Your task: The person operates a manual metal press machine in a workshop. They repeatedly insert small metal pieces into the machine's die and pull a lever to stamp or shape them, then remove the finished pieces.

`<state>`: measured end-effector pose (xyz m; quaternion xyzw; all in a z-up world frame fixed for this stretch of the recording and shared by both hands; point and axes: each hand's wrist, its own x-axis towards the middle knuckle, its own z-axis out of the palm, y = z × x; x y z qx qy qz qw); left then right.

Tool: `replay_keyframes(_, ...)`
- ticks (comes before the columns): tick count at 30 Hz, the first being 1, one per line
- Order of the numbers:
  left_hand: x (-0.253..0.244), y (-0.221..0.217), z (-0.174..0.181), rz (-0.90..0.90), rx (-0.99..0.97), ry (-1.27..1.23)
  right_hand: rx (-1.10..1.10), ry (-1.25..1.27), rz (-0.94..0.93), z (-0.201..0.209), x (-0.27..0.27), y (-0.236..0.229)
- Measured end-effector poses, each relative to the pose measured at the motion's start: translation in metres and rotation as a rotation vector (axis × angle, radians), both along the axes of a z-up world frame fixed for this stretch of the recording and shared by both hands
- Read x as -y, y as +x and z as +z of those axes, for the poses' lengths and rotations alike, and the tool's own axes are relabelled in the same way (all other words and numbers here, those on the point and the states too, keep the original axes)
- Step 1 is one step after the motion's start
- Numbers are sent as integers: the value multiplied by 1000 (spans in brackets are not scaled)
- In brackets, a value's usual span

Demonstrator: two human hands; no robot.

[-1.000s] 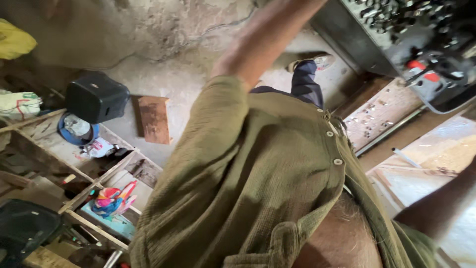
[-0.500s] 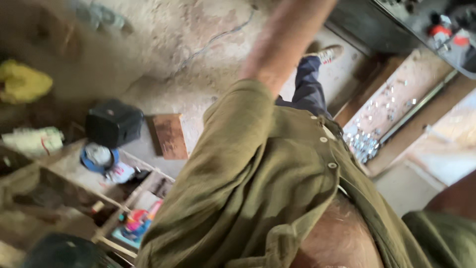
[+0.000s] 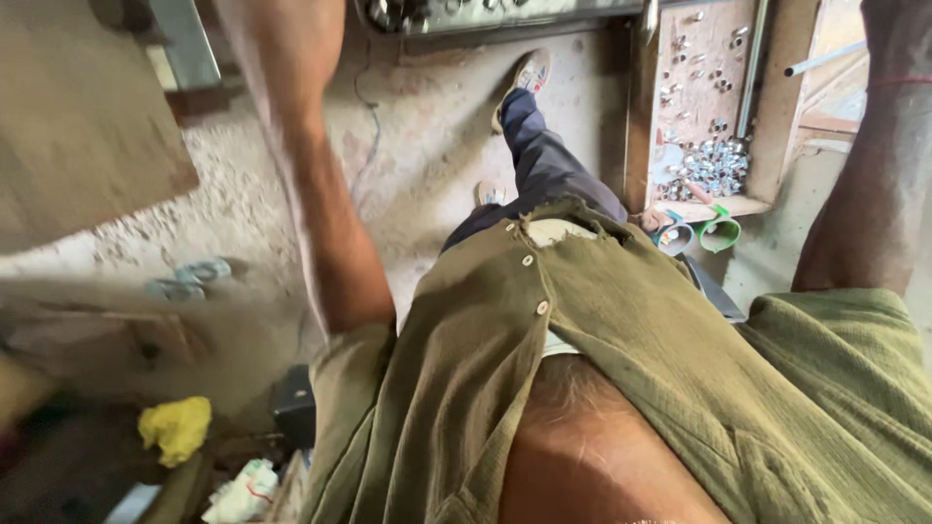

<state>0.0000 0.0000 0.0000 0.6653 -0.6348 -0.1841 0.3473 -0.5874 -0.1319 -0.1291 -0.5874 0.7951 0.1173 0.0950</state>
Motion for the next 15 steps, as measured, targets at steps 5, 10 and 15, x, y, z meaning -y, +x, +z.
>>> replay_keyframes(5,26,15,-8,469,-781,55,121,71,-1,25,39,3)
replay_keyframes(10,20,14,-12,351,-384,12,225,149,1,31,64,-9)
replay_keyframes(15,23,-2,10,467,-545,64,307,288,79,31,86,-30)
